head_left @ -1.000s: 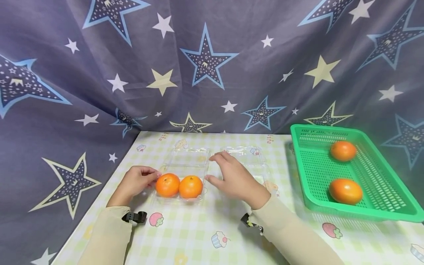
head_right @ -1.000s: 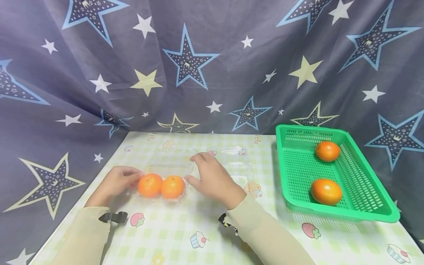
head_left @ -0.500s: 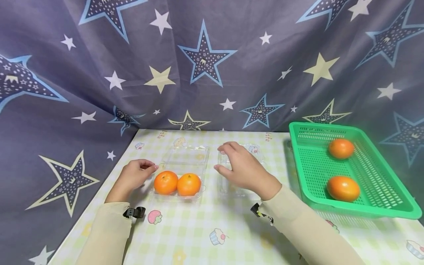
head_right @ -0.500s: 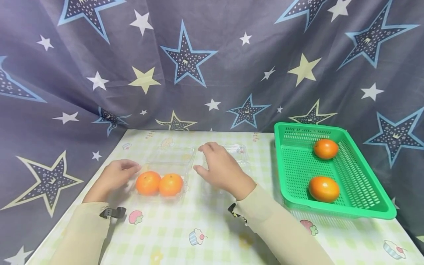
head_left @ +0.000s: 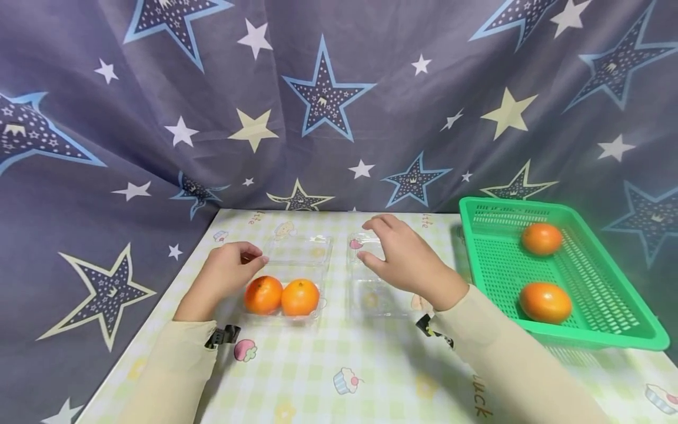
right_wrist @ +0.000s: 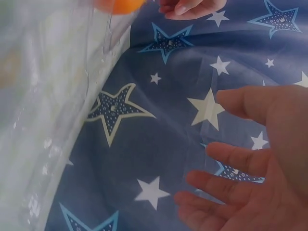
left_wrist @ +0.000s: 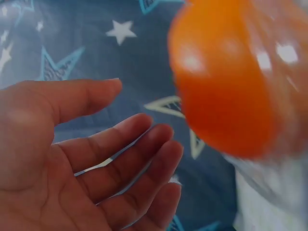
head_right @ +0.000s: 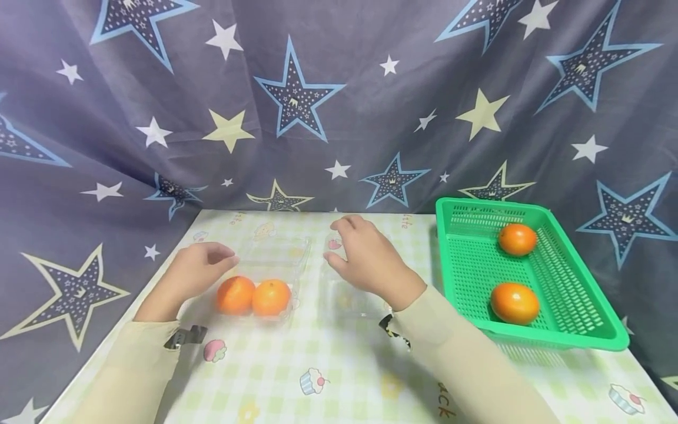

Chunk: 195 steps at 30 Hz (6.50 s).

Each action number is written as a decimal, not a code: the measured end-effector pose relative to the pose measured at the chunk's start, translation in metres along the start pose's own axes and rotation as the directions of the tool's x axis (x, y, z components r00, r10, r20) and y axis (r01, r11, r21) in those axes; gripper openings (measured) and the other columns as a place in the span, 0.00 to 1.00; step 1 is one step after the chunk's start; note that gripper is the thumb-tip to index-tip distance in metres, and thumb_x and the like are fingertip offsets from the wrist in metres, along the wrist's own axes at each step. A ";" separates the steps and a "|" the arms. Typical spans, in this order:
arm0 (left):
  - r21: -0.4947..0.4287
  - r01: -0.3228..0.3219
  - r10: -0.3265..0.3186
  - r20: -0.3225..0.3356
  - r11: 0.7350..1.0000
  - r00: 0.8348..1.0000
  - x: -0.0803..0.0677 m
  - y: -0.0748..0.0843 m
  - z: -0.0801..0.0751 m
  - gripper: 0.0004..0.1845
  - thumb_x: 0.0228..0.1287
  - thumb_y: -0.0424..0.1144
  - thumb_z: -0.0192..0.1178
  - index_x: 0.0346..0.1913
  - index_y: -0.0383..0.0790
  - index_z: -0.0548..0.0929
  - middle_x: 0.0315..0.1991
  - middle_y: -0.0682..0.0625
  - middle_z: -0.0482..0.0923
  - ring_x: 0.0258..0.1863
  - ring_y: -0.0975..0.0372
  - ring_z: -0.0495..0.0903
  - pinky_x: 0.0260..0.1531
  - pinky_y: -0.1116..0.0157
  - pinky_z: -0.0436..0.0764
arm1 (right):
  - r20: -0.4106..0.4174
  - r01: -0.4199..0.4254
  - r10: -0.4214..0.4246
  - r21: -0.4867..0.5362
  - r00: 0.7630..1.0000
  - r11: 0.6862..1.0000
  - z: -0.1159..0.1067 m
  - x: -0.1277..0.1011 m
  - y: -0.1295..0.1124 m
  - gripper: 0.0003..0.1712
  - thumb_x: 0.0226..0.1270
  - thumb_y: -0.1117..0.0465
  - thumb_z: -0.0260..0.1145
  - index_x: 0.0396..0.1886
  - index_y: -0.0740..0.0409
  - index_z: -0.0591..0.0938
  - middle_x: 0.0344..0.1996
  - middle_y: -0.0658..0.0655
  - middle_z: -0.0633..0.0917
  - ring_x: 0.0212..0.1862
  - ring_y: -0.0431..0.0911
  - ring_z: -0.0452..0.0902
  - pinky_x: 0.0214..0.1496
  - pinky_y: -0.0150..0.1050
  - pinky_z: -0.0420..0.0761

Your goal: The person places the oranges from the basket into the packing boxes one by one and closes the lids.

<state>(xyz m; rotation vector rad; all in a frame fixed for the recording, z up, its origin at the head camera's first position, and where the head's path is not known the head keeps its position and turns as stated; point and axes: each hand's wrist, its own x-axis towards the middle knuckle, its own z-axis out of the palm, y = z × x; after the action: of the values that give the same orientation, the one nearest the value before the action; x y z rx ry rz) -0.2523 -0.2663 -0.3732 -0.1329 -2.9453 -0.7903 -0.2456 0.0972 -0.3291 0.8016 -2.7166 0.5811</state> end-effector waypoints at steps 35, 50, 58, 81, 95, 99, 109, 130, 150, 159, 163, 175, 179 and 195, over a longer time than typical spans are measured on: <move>0.012 -0.205 0.201 0.148 0.979 0.968 -0.001 0.129 0.052 0.14 0.67 0.51 0.68 0.49 0.47 0.88 0.41 0.55 0.87 0.44 0.59 0.85 0.47 0.58 0.83 | -0.060 -0.138 0.133 -0.109 0.989 0.984 -0.059 -0.024 0.063 0.30 0.69 0.50 0.70 0.66 0.61 0.77 0.66 0.64 0.76 0.68 0.60 0.73 0.68 0.60 0.74; 0.131 -0.245 0.221 0.172 0.961 0.960 -0.003 0.136 0.084 0.19 0.64 0.52 0.71 0.51 0.45 0.88 0.44 0.52 0.88 0.44 0.57 0.85 0.47 0.55 0.83 | -0.026 -0.221 0.220 -0.120 0.975 0.968 -0.074 -0.039 0.090 0.30 0.72 0.50 0.66 0.66 0.62 0.76 0.68 0.66 0.73 0.66 0.64 0.72 0.66 0.64 0.74; 0.152 -0.239 0.210 0.184 0.959 0.960 -0.004 0.133 0.093 0.21 0.62 0.51 0.73 0.52 0.41 0.88 0.47 0.49 0.88 0.47 0.55 0.86 0.49 0.54 0.84 | -0.030 -0.250 0.248 -0.139 0.968 0.958 -0.078 -0.047 0.110 0.29 0.72 0.50 0.66 0.66 0.63 0.76 0.67 0.70 0.73 0.67 0.67 0.71 0.67 0.67 0.72; 0.170 -0.222 0.192 0.174 0.960 0.966 -0.003 0.133 0.103 0.15 0.58 0.50 0.75 0.40 0.43 0.91 0.38 0.51 0.89 0.36 0.57 0.86 0.42 0.55 0.85 | 0.028 -0.310 0.321 -0.191 0.947 0.931 -0.088 -0.068 0.159 0.28 0.73 0.50 0.65 0.66 0.61 0.77 0.67 0.72 0.73 0.64 0.71 0.71 0.58 0.69 0.76; 0.129 -0.228 0.203 0.185 0.965 0.962 -0.001 0.136 0.103 0.15 0.57 0.45 0.76 0.43 0.39 0.92 0.34 0.52 0.89 0.32 0.61 0.83 0.41 0.57 0.84 | 0.075 -0.342 0.365 -0.222 0.928 0.913 -0.094 -0.080 0.186 0.29 0.74 0.51 0.63 0.64 0.67 0.78 0.66 0.76 0.72 0.64 0.72 0.70 0.58 0.70 0.73; 0.125 -0.228 0.202 0.193 0.966 0.960 -0.001 0.136 0.103 0.15 0.57 0.45 0.76 0.43 0.39 0.91 0.32 0.53 0.88 0.31 0.62 0.82 0.41 0.58 0.84 | 0.080 -0.340 0.366 -0.234 0.927 0.911 -0.092 -0.083 0.191 0.27 0.73 0.52 0.63 0.62 0.68 0.79 0.64 0.76 0.74 0.63 0.72 0.71 0.58 0.70 0.74; 0.106 -0.224 0.198 0.211 0.969 0.957 -0.001 0.135 0.103 0.14 0.57 0.44 0.76 0.41 0.38 0.90 0.29 0.55 0.85 0.28 0.64 0.79 0.39 0.60 0.83 | 0.175 -0.325 0.375 -0.261 0.910 0.909 -0.087 -0.089 0.209 0.26 0.71 0.52 0.67 0.56 0.69 0.83 0.52 0.71 0.85 0.54 0.70 0.80 0.54 0.69 0.77; 0.073 -0.234 0.215 0.205 0.969 0.955 -0.002 0.133 0.103 0.13 0.56 0.42 0.76 0.40 0.38 0.90 0.28 0.56 0.83 0.27 0.63 0.78 0.36 0.61 0.81 | 0.517 -0.446 0.493 -0.224 0.699 0.867 -0.082 -0.110 0.216 0.36 0.62 0.36 0.72 0.47 0.67 0.84 0.36 0.57 0.85 0.35 0.51 0.77 0.35 0.44 0.77; 0.052 -0.227 0.211 0.214 0.973 0.954 -0.004 0.136 0.102 0.13 0.57 0.40 0.76 0.41 0.35 0.89 0.26 0.54 0.81 0.24 0.63 0.76 0.35 0.62 0.80 | 0.659 -0.611 0.538 -0.147 0.526 0.777 -0.081 -0.128 0.212 0.21 0.52 0.44 0.79 0.28 0.54 0.82 0.20 0.49 0.80 0.25 0.43 0.72 0.30 0.39 0.71; 0.053 -0.230 0.214 0.217 0.972 0.952 -0.002 0.135 0.103 0.13 0.57 0.39 0.76 0.42 0.34 0.89 0.26 0.55 0.81 0.25 0.62 0.76 0.36 0.62 0.80 | 0.592 -0.541 0.529 -0.178 0.608 0.822 -0.083 -0.123 0.220 0.36 0.51 0.41 0.80 0.52 0.61 0.82 0.41 0.59 0.83 0.40 0.53 0.76 0.36 0.46 0.79; 0.055 -0.231 0.214 0.218 0.971 0.952 -0.003 0.136 0.103 0.13 0.57 0.39 0.76 0.41 0.34 0.89 0.25 0.54 0.80 0.24 0.62 0.76 0.36 0.62 0.79 | 0.553 -0.497 0.506 -0.181 0.662 0.849 -0.081 -0.120 0.223 0.45 0.48 0.41 0.81 0.58 0.68 0.78 0.44 0.64 0.83 0.42 0.57 0.78 0.38 0.51 0.81; 0.072 -0.237 0.218 0.210 0.969 0.953 -0.004 0.137 0.102 0.16 0.57 0.40 0.76 0.45 0.33 0.89 0.31 0.50 0.87 0.29 0.61 0.81 0.40 0.58 0.84 | 0.491 -0.395 0.466 -0.248 0.736 0.885 -0.077 -0.113 0.225 0.38 0.47 0.48 0.78 0.51 0.70 0.78 0.37 0.61 0.81 0.37 0.55 0.74 0.41 0.52 0.80; 0.072 -0.242 0.223 0.207 0.968 0.953 -0.004 0.137 0.102 0.16 0.57 0.39 0.76 0.44 0.33 0.89 0.31 0.50 0.87 0.29 0.61 0.81 0.41 0.57 0.84 | 0.463 -0.396 0.465 -0.244 0.755 0.885 -0.076 -0.113 0.225 0.43 0.50 0.49 0.77 0.58 0.75 0.76 0.40 0.65 0.83 0.39 0.58 0.76 0.44 0.57 0.80; 0.079 -0.260 0.239 0.209 0.962 0.948 -0.003 0.136 0.102 0.14 0.56 0.39 0.75 0.42 0.33 0.90 0.29 0.52 0.85 0.27 0.62 0.80 0.38 0.59 0.83 | 0.437 -0.455 0.497 -0.206 0.749 0.866 -0.078 -0.113 0.231 0.37 0.52 0.44 0.79 0.47 0.69 0.76 0.37 0.62 0.83 0.38 0.57 0.77 0.39 0.54 0.80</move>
<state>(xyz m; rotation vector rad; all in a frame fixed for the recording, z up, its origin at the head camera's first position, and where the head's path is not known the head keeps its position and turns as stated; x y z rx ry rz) -0.2410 -0.0979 -0.3945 -0.5969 -3.0570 -0.6158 -0.2736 0.3611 -0.3681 0.2198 -3.4174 0.3834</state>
